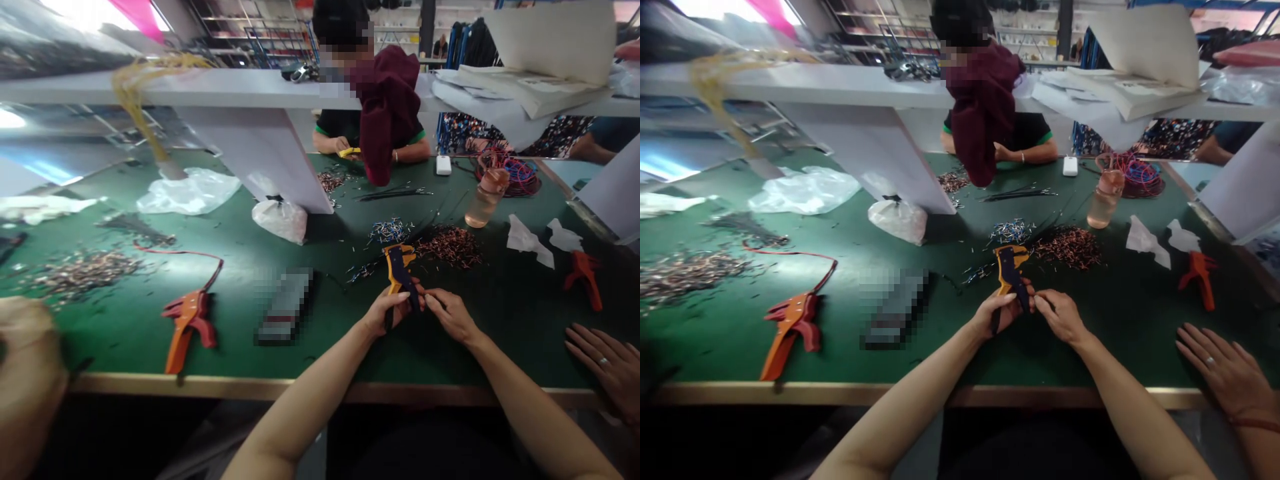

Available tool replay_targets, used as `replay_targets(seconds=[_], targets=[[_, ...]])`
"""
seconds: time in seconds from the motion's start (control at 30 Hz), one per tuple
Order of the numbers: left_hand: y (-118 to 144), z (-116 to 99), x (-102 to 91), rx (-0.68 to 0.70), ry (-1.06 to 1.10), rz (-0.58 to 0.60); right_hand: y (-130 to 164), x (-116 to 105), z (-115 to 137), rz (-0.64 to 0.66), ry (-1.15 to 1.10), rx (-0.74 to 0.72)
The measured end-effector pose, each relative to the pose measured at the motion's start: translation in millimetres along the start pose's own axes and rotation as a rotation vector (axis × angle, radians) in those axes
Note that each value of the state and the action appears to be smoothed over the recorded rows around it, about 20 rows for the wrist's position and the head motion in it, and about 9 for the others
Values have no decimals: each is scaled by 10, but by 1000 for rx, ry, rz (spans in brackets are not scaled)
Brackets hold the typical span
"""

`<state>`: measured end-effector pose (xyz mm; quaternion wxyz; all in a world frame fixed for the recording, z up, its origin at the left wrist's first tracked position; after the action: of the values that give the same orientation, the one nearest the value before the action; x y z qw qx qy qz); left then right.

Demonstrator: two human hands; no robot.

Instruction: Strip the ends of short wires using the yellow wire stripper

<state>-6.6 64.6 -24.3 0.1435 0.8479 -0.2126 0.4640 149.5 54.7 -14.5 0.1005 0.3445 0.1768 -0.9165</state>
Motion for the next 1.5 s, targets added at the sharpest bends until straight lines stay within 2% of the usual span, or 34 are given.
replay_targets(seconds=[0.1, 0.27, 0.5, 0.6, 0.8, 1.13, 1.27, 1.4, 1.5], targets=[[14, 28, 22, -11, -4, 16, -19, 9, -15, 0, -95, 43], [34, 36, 51, -13, -14, 32, -19, -12, -50, 82, -157, 78], [38, -80, 20, 40, -4, -55, -21, -108, -76, 71, -155, 187], [42, -94, 29, 42, 29, -65, -21, -96, -67, 23, -186, 177], [49, -35, 40, -4, 28, -36, -8, -26, 5, 41, -176, 90], [28, -61, -17, 12, 37, -103, -27, -218, 14, -63, -92, 87], [24, -27, -3, 2, 46, -108, -10, -184, -4, -129, -186, 151], [30, -7, 28, -5, 55, -93, 12, -50, -41, -78, -402, 239], [36, -5, 43, 1, 63, -89, 18, 5, -24, -70, -475, 241]])
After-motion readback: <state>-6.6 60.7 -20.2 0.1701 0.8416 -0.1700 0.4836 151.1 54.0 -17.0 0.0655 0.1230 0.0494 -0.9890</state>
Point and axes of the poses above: each hand's wrist, its own y-axis away from the middle knuckle, its own x-axis out of the palm, z = x × y, the point moved 4 cm from there along -y, towards the middle knuckle, and after that the axes turned 10 degrees about y, right-handed, at the moved point
